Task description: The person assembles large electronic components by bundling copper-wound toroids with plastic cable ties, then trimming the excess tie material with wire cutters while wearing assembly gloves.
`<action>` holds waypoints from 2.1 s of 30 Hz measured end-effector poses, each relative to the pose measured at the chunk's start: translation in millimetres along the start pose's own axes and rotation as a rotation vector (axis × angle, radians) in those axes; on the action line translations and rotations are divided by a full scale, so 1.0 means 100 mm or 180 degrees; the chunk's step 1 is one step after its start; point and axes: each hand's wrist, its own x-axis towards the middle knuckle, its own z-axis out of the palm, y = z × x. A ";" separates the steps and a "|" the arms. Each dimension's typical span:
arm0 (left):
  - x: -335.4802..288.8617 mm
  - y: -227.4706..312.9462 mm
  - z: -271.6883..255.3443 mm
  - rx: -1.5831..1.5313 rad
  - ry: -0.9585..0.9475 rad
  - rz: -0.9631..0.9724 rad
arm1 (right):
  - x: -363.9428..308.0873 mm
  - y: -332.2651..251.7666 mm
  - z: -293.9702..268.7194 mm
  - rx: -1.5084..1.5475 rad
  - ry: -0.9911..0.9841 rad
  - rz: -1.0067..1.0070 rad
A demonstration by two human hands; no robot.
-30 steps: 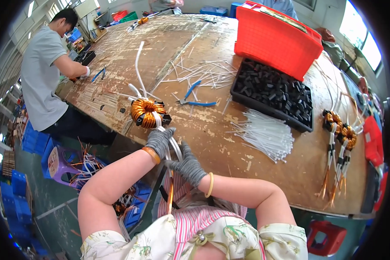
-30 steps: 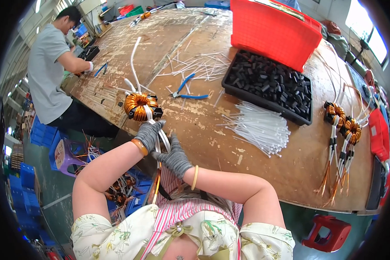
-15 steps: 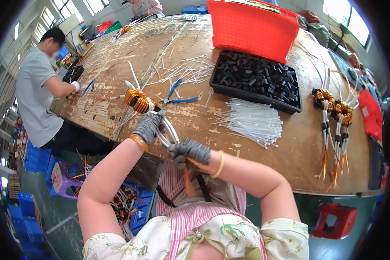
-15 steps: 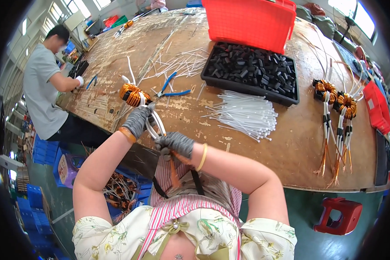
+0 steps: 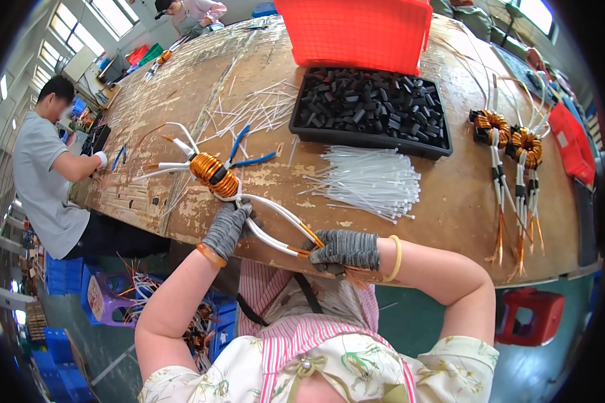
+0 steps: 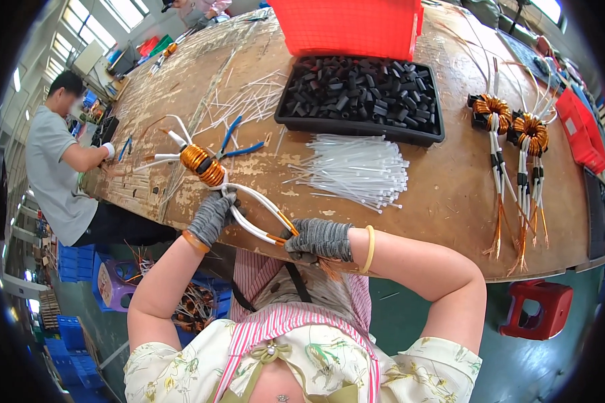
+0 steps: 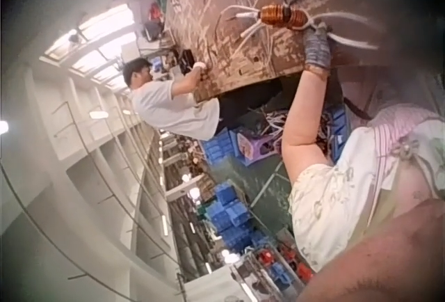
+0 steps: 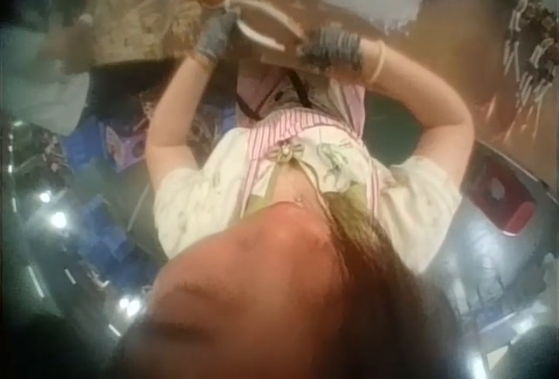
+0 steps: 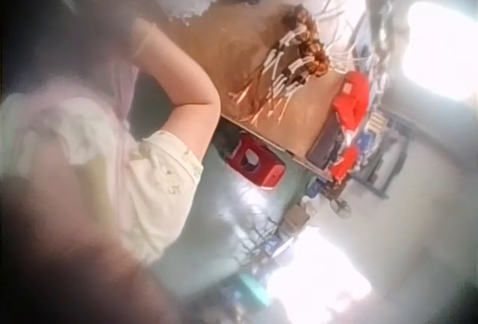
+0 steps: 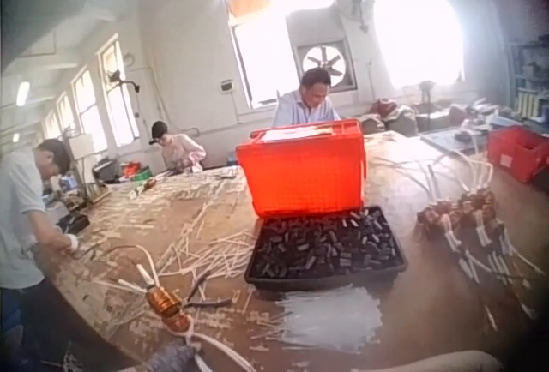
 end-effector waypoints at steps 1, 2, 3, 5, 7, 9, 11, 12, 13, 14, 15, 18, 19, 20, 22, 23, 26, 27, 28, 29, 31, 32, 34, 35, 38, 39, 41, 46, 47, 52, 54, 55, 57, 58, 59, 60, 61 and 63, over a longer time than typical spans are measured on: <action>-0.03 0.03 -0.01 0.0490 -0.0037 0.0055 | -0.02 -0.01 -0.03 0.0014 -0.0010 0.0005; -0.07 0.07 -0.02 0.0496 -0.0025 0.0042 | -0.03 -0.04 -0.07 -0.0081 0.0021 0.0058; -0.14 0.16 -0.02 0.1594 -0.0034 0.0062 | -0.04 -0.06 -0.11 -0.0181 0.0038 0.0101; -0.26 0.28 0.11 0.3562 0.0215 0.0782 | -0.03 0.05 -0.30 -0.0010 -0.0047 0.0112; -0.31 0.30 0.12 0.4401 0.0386 0.2049 | -0.02 0.06 -0.36 0.0198 -0.0229 0.0317; -0.37 0.47 0.31 0.5115 0.0499 0.4204 | -0.03 0.06 -0.32 0.0403 -0.0318 0.0362; -0.19 0.40 0.34 0.4880 0.0105 0.3965 | -0.04 0.03 -0.31 0.0600 -0.0394 0.0413; -0.12 0.38 0.36 0.4622 -0.0278 0.3750 | -0.06 0.01 -0.31 0.0523 -0.0372 0.0383; -0.07 0.35 0.40 0.4556 -0.0417 0.3621 | -0.07 0.00 -0.32 0.0446 -0.0346 0.0354; -0.02 0.36 0.40 0.4550 -0.0450 0.3620 | -0.07 0.01 -0.33 0.0471 -0.0330 0.0353; 0.03 0.37 0.41 0.4691 -0.0690 0.3403 | -0.08 0.04 -0.36 0.0293 -0.0331 0.0260; 0.13 0.35 0.48 0.4872 -0.0921 0.3415 | -0.18 0.10 -0.48 0.0153 -0.0254 0.0286; 0.14 0.35 0.50 0.4886 -0.0900 0.3369 | -0.24 0.11 -0.54 0.0159 -0.0210 0.0398; 0.14 0.36 0.52 0.4897 -0.0881 0.3324 | -0.33 0.09 -0.61 0.0190 -0.0169 0.0402; 0.14 0.37 0.55 0.4829 -0.0903 0.3346 | -0.58 -0.04 -0.72 -0.0596 -0.0173 0.0851; 0.15 0.36 0.53 0.4776 -0.0811 0.3237 | -0.68 -0.12 -0.70 -0.1086 0.0230 0.0734; 0.17 0.35 0.53 0.4499 -0.0750 0.3199 | -0.96 -0.14 -0.74 -0.0663 0.0899 0.0762; 0.18 0.34 0.52 0.4292 -0.0689 0.3260 | -1.05 -0.20 -0.73 -0.0734 0.0973 0.0758; 0.19 0.34 0.53 0.4086 -0.0625 0.3316 | -1.11 -0.16 -0.75 -0.0711 0.1023 0.0774; 0.17 0.36 0.55 0.4048 -0.0591 0.3291 | -1.17 -0.09 -0.79 -0.0518 0.1103 0.0553; 0.20 0.35 0.56 0.3701 -0.0574 0.3173 | -1.29 0.00 -0.83 -0.0333 0.1243 0.0326; 0.22 0.35 0.56 0.3394 -0.0518 0.3019 | -1.34 0.04 -0.82 -0.0055 0.1398 -0.0009; 0.23 0.36 0.60 0.3168 -0.0540 0.2985 | -1.45 0.16 -0.84 0.0471 0.1703 -0.0704; 0.23 0.37 0.61 0.2958 -0.0509 0.2836 | -1.44 0.37 -0.92 0.1031 0.1563 -0.1170; 0.32 0.33 0.56 0.2620 -0.0561 0.2424 | -1.27 0.50 -0.75 0.1381 0.2041 -0.1309; 0.30 0.35 0.58 0.1940 -0.0649 0.2029 | -1.24 0.52 -0.72 0.1403 0.1890 -0.1365; 0.26 0.38 0.61 0.1222 -0.0773 0.1673 | -1.11 0.46 -0.64 0.0980 0.1925 -0.1346; 0.34 0.34 0.59 0.1478 -0.0742 0.1780 | -0.53 0.19 -0.51 -0.0316 0.1422 -0.1960; 0.35 0.34 0.61 0.1355 -0.0754 0.1722 | -0.45 0.19 -0.56 -0.0324 0.1447 -0.1963; 0.36 0.39 0.60 0.1348 -0.0709 0.1872 | -0.42 -0.04 -0.44 -0.0055 0.1329 -0.1062; 0.39 0.39 0.59 0.1796 -0.0627 0.2141 | -0.45 -0.04 -0.41 0.0249 0.1144 -0.1209; 0.39 0.39 0.59 0.1783 -0.0650 0.2148 | -0.48 -0.01 -0.44 0.0511 0.1022 -0.1455; 0.35 0.42 0.59 0.2376 -0.0631 0.2229 | -0.48 0.09 -0.47 0.1477 0.0916 -0.1959; 0.34 0.44 0.60 0.2368 -0.0652 0.2231 | -0.48 0.11 -0.50 0.1477 0.0937 -0.1963; 0.33 0.47 0.62 0.2460 -0.0811 0.2100 | -0.47 0.10 -0.53 0.1924 0.0442 -0.2370; 0.33 0.50 0.62 0.2555 -0.0951 0.1971 | -0.44 0.06 -0.54 0.2355 -0.0090 -0.2761; 0.35 0.49 0.61 0.2553 -0.0950 0.1978 | -0.45 0.01 -0.50 0.2575 -0.0086 -0.2739; 0.39 0.48 0.58 0.2323 -0.0891 0.1751 | -0.42 -0.08 -0.42 0.2394 0.0299 -0.2831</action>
